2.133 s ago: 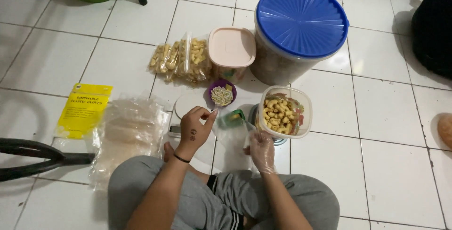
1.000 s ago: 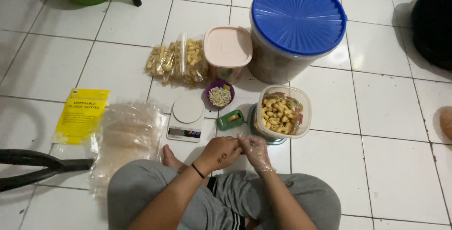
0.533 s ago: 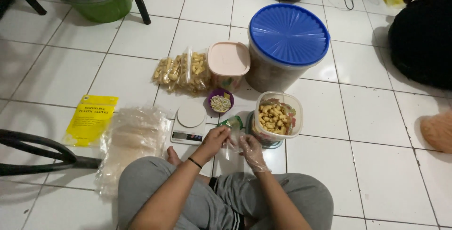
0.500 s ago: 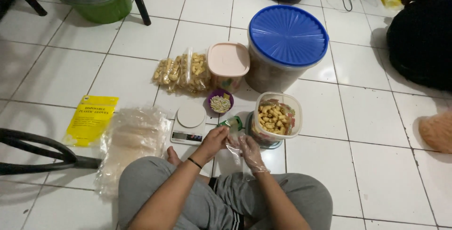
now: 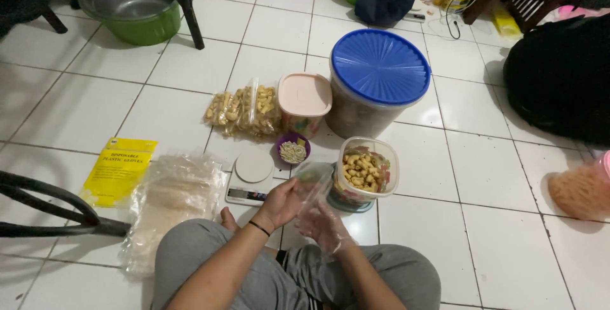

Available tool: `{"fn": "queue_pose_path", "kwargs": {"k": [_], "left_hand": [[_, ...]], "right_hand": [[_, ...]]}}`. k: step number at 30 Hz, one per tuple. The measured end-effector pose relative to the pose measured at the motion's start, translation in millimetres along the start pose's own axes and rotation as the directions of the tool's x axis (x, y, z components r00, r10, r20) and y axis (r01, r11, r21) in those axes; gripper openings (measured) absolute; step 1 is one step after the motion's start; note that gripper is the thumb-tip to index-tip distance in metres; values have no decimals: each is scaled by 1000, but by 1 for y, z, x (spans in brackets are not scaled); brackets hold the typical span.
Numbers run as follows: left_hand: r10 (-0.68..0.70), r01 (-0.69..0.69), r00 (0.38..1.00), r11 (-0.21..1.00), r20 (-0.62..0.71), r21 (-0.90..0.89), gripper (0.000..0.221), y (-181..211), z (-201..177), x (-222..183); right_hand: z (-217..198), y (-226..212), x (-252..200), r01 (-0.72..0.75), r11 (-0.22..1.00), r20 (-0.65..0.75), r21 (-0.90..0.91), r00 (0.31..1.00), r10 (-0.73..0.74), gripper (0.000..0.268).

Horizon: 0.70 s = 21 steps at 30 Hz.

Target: Manually packaging macaroni into small plastic bags and weighing them on a digital scale.

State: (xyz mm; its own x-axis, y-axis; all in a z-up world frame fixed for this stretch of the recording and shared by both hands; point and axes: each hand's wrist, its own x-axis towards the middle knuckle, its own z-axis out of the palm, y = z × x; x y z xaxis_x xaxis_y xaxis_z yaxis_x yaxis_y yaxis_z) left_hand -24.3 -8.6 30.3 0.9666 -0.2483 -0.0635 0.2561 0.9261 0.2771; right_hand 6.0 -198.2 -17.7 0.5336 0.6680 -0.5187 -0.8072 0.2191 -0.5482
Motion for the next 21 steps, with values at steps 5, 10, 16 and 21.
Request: {"fn": "queue_pose_path", "kwargs": {"k": [5,10,16,21], "left_hand": [[242,-61,884,908,-401,414,20,-5,-72,23],[589,430,659,215,-468,877,37,19,-83,21],[616,535,661,15,-429,845,40,19,-40,11],[498,292,862,-328,-98,898,35,-4,40,-9]], "right_hand": [[5,-14,-5,216,952,-276,-215,922,-272,19],[-4,-23,-1,211,866,-422,-453,805,-417,24],[-30,-12,16,225,877,-467,-425,775,-426,34],[-4,-12,-2,17,514,-348,-858,717,-604,16]]}}
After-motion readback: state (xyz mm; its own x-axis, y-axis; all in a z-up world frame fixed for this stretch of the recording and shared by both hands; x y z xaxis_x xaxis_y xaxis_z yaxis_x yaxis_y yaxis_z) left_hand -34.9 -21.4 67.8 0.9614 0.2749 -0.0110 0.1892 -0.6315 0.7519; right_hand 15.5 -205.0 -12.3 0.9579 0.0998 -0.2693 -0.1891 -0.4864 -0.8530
